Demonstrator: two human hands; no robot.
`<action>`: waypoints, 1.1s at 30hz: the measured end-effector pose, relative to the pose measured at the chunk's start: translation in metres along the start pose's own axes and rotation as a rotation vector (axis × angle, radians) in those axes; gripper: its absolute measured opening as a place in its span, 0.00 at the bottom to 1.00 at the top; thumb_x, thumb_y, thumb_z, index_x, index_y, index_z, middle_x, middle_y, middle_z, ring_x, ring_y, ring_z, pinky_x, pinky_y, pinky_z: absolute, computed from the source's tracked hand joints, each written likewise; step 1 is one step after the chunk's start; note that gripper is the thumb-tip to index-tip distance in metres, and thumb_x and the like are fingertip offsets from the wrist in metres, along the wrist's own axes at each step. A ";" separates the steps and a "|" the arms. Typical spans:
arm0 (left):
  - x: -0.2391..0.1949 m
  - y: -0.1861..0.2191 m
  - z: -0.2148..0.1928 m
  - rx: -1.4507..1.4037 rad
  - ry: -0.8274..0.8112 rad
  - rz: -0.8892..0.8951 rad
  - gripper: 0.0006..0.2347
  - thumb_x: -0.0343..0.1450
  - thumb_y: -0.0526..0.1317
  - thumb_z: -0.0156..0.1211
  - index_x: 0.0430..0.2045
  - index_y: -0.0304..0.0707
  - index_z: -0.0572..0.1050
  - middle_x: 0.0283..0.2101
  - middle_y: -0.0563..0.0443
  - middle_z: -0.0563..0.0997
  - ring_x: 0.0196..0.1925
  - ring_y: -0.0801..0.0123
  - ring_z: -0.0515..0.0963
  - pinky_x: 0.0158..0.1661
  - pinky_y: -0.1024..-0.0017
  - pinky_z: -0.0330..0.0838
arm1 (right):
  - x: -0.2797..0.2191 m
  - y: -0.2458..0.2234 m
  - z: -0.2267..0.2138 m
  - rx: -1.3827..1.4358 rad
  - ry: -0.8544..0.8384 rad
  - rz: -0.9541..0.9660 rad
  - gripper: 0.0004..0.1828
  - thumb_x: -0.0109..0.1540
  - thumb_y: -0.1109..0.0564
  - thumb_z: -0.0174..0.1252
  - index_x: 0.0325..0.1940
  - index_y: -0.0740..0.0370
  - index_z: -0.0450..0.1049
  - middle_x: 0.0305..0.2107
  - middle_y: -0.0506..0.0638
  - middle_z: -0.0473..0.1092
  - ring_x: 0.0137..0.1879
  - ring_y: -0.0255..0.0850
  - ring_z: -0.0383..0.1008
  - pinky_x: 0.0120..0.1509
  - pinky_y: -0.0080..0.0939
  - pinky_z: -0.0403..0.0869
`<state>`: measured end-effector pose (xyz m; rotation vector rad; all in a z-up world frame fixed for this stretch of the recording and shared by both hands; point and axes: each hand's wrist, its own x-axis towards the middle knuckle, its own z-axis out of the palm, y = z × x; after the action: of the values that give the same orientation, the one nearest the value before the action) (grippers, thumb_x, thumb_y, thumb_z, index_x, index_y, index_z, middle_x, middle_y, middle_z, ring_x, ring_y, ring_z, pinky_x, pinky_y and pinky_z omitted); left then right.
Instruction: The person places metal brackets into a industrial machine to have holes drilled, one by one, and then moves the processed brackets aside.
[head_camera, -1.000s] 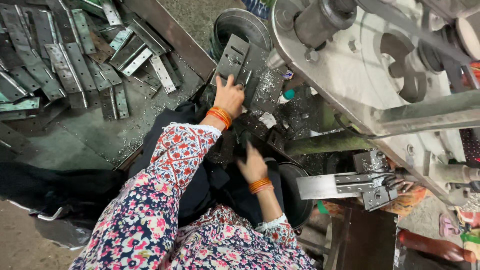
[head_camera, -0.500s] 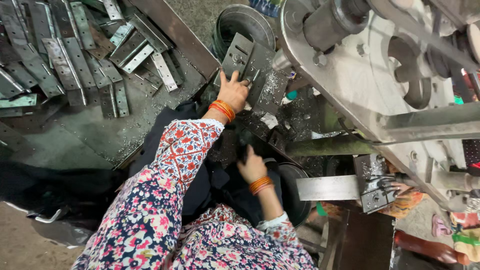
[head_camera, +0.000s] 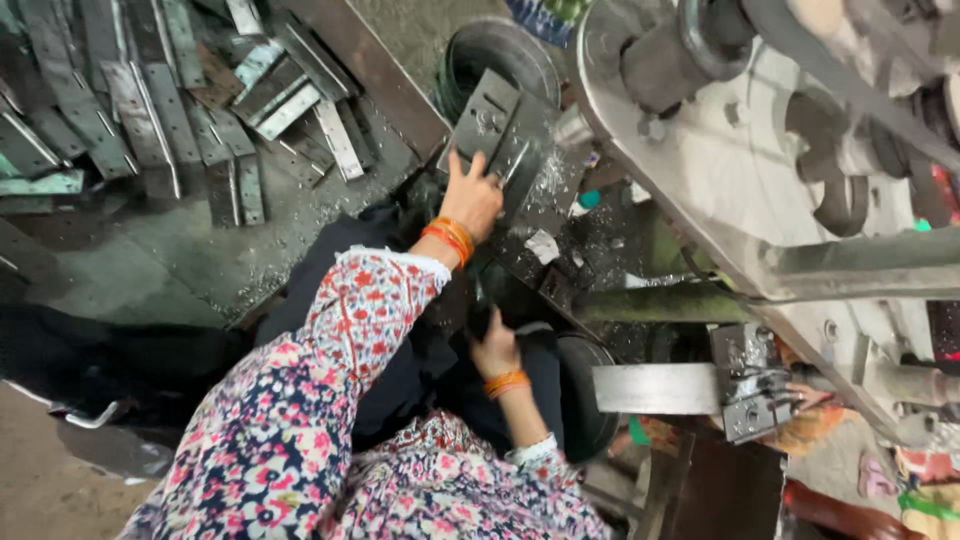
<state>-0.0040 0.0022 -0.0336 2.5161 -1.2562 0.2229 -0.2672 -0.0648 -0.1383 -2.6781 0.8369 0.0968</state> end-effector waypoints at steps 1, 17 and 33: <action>0.002 0.001 0.005 -0.023 0.014 -0.011 0.13 0.67 0.45 0.62 0.40 0.41 0.84 0.50 0.52 0.81 0.69 0.45 0.63 0.63 0.24 0.45 | 0.000 -0.004 -0.017 -0.028 -0.043 0.019 0.44 0.58 0.40 0.63 0.74 0.55 0.57 0.39 0.69 0.77 0.44 0.66 0.79 0.47 0.62 0.78; 0.015 0.004 0.030 -0.012 0.111 -0.044 0.12 0.68 0.40 0.56 0.41 0.42 0.84 0.55 0.52 0.79 0.69 0.45 0.61 0.62 0.29 0.50 | -0.013 0.028 0.068 0.059 0.004 0.045 0.45 0.60 0.39 0.62 0.76 0.54 0.53 0.34 0.68 0.76 0.38 0.66 0.78 0.41 0.63 0.77; 0.064 -0.001 0.046 -0.061 0.053 -0.083 0.11 0.70 0.38 0.55 0.40 0.41 0.84 0.54 0.54 0.80 0.70 0.47 0.62 0.62 0.28 0.50 | -0.016 0.008 0.057 0.056 0.086 0.000 0.41 0.63 0.42 0.60 0.76 0.53 0.54 0.32 0.67 0.77 0.38 0.64 0.79 0.42 0.61 0.77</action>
<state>0.0354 -0.0614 -0.0595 2.4878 -1.1188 0.2267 -0.2827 -0.0429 -0.1920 -2.6457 0.8528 -0.0418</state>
